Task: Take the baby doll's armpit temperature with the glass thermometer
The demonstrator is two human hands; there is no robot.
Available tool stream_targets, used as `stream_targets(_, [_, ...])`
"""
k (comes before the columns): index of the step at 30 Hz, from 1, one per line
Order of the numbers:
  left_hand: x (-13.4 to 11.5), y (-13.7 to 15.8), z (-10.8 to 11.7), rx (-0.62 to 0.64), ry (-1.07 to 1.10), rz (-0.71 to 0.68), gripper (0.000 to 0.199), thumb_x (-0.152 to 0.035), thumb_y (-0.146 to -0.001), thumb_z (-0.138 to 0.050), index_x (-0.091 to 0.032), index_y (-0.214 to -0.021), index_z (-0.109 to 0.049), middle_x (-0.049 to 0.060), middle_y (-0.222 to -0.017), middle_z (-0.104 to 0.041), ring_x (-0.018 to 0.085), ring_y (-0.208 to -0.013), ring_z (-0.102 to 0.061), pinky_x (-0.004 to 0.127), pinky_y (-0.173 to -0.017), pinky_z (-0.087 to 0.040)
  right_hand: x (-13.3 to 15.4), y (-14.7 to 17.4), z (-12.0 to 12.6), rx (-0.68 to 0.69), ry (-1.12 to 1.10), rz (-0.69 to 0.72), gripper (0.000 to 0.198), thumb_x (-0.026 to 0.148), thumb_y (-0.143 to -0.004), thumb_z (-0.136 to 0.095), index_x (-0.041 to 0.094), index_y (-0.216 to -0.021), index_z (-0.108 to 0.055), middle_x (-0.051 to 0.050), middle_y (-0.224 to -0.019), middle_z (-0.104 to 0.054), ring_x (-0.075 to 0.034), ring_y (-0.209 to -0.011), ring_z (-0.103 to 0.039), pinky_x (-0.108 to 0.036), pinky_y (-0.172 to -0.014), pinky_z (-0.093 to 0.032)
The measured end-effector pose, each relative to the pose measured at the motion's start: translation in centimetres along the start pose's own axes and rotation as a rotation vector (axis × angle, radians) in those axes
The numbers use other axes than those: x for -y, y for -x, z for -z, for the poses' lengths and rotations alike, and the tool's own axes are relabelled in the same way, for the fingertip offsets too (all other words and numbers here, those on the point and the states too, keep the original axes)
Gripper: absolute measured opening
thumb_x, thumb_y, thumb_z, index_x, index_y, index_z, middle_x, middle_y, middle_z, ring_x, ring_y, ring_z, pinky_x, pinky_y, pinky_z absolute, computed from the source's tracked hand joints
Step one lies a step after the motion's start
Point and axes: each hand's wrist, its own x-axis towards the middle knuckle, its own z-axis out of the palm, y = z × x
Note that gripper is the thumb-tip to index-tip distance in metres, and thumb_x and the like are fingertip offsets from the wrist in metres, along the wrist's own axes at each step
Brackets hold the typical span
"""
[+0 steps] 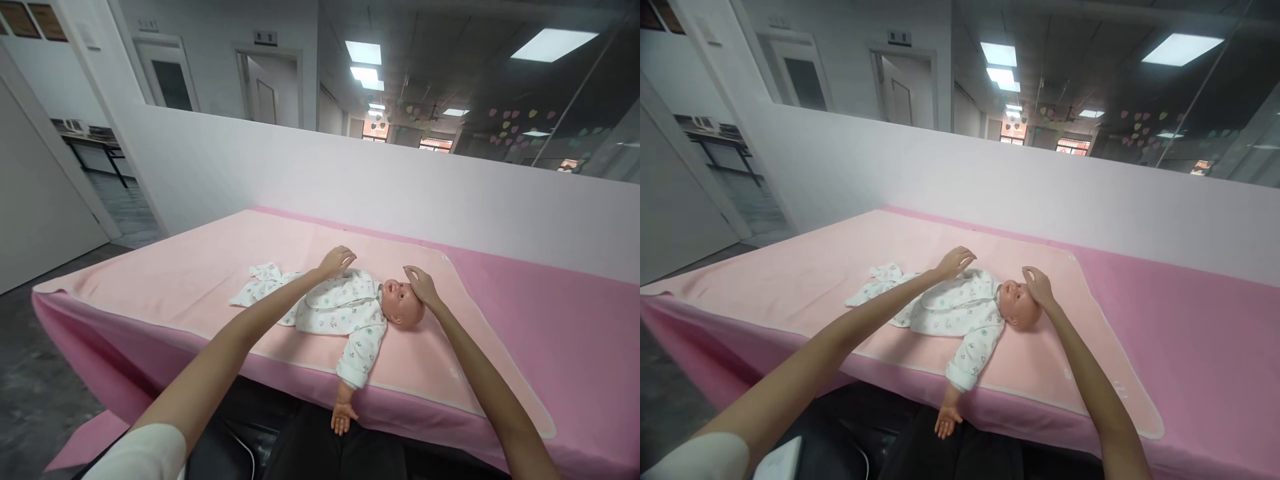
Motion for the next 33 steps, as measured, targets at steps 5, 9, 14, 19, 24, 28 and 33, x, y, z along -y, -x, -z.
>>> stream_targets(5, [0.7, -0.6, -3.1, 0.34, 0.078, 0.249, 0.043, -0.033, -0.091, -0.019, -0.019, -0.105, -0.057, 0.007, -0.114, -0.059, 0.018, -0.108, -0.051, 0.033, -0.095, -0.034, -2.0, -0.8, -0.4, 0.106, -0.177, -0.135, 0.035, 0.045, -0.08, -0.041, 0.021, -0.091, -0.065, -0.006, -0.108, -0.063, -0.021, -0.108, -0.053, -0.038, -0.097, -0.035])
stream_targets(9, [1.5, 0.0, -3.8, 0.485, 0.089, 0.338, 0.051, -0.045, -0.088, -0.019, -0.019, -0.095, -0.062, 0.009, -0.105, -0.064, 0.023, -0.097, -0.058, 0.035, -0.087, -0.039, -2.7, -0.9, -0.7, 0.162, -0.266, -0.175, 0.041, 0.049, -0.079, -0.042, 0.018, -0.091, -0.066, -0.008, -0.108, -0.064, -0.021, -0.105, -0.055, -0.037, -0.094, -0.039])
stream_targets(14, [1.4, 0.7, -3.5, 0.556, 0.105, 0.449, 0.065, -0.058, -0.084, -0.016, -0.016, -0.1, -0.063, 0.013, -0.109, -0.062, 0.027, -0.096, -0.059, 0.033, -0.077, -0.043, -2.0, -0.3, -0.4, 0.241, -0.46, -0.283, 0.042, 0.052, -0.074, -0.052, 0.017, -0.089, -0.067, -0.009, -0.105, -0.065, -0.023, -0.101, -0.058, -0.035, -0.092, -0.04])
stream_targets(19, [0.8, 0.6, -3.9, 0.556, 0.095, 0.532, 0.066, -0.059, -0.082, -0.019, -0.014, -0.098, -0.064, 0.015, -0.107, -0.063, 0.029, -0.096, -0.059, 0.033, -0.076, -0.044, -0.9, 0.9, 0.1, 0.338, -0.475, -0.329, 0.04, 0.051, -0.073, -0.053, 0.015, -0.084, -0.067, -0.006, -0.092, -0.069, -0.023, -0.089, -0.061, -0.033, -0.08, -0.045])
stream_targets(24, [0.4, 1.2, -4.6, 0.511, 0.099, 0.573, 0.065, -0.056, -0.084, -0.016, -0.015, -0.101, -0.063, 0.014, -0.108, -0.063, 0.027, -0.1, -0.058, 0.031, -0.079, -0.043, -0.7, 2.2, 0.1, 0.318, -0.604, -0.408, 0.034, 0.046, -0.074, -0.053, 0.016, -0.084, -0.065, -0.007, -0.092, -0.069, -0.022, -0.086, -0.063, -0.031, -0.078, -0.047])
stream_targets(28, [0.6, 1.9, -4.9, 0.471, 0.126, 0.597, 0.068, -0.058, -0.083, -0.014, -0.015, -0.107, -0.06, 0.014, -0.114, -0.06, 0.026, -0.103, -0.057, 0.03, -0.08, -0.042, -0.5, 3.4, -0.1, 0.316, -0.656, -0.488, 0.049, 0.053, -0.079, -0.041, 0.013, -0.097, -0.062, -0.012, -0.1, -0.067, -0.025, -0.092, -0.062, -0.034, -0.081, -0.048])
stream_targets(33, [1.0, 2.1, -5.0, 0.442, 0.165, 0.606, 0.07, -0.062, -0.081, -0.015, -0.015, -0.105, -0.061, 0.014, -0.114, -0.06, 0.026, -0.102, -0.057, 0.029, -0.08, -0.043, -0.6, 5.2, -1.0, 0.338, -0.743, -0.506, 0.074, 0.063, -0.082, -0.017, 0.009, -0.119, -0.05, -0.014, -0.117, -0.059, -0.026, -0.101, -0.059, -0.037, -0.083, -0.049])
